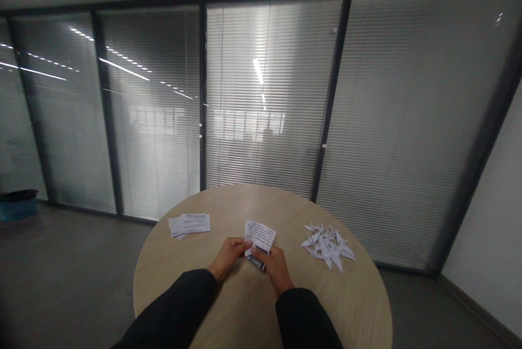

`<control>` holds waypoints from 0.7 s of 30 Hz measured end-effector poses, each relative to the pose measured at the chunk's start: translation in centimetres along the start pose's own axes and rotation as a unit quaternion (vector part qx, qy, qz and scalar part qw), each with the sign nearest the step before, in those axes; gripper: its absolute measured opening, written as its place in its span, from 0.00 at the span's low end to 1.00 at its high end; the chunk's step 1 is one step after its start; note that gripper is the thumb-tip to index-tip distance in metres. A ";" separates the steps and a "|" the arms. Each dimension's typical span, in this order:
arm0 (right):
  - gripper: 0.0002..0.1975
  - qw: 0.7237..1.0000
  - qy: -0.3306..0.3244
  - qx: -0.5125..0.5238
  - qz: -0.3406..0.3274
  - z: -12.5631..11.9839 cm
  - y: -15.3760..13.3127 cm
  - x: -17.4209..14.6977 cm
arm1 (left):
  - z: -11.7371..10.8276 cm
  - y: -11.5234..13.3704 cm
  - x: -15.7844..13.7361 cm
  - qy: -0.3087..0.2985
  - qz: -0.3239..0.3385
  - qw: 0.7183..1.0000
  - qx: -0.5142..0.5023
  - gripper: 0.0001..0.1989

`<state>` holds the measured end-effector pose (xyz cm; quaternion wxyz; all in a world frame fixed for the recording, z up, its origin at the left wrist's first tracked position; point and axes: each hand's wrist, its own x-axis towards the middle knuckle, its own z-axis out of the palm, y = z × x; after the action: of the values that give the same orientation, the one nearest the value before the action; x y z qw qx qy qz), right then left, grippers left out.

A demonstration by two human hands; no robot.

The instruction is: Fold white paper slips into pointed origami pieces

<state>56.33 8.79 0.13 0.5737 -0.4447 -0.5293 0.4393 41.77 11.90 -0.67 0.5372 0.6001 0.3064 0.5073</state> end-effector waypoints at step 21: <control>0.22 1.000 0.024 0.013 0.002 -0.3 0.3 0.0 | 0.1 -0.1 0.2 -0.029 -0.041 0.999 -0.001 0.23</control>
<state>56.60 8.84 -0.17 0.5909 -0.4491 -0.5085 0.4366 41.99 12.07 -0.68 0.5667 0.6007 0.3143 0.4682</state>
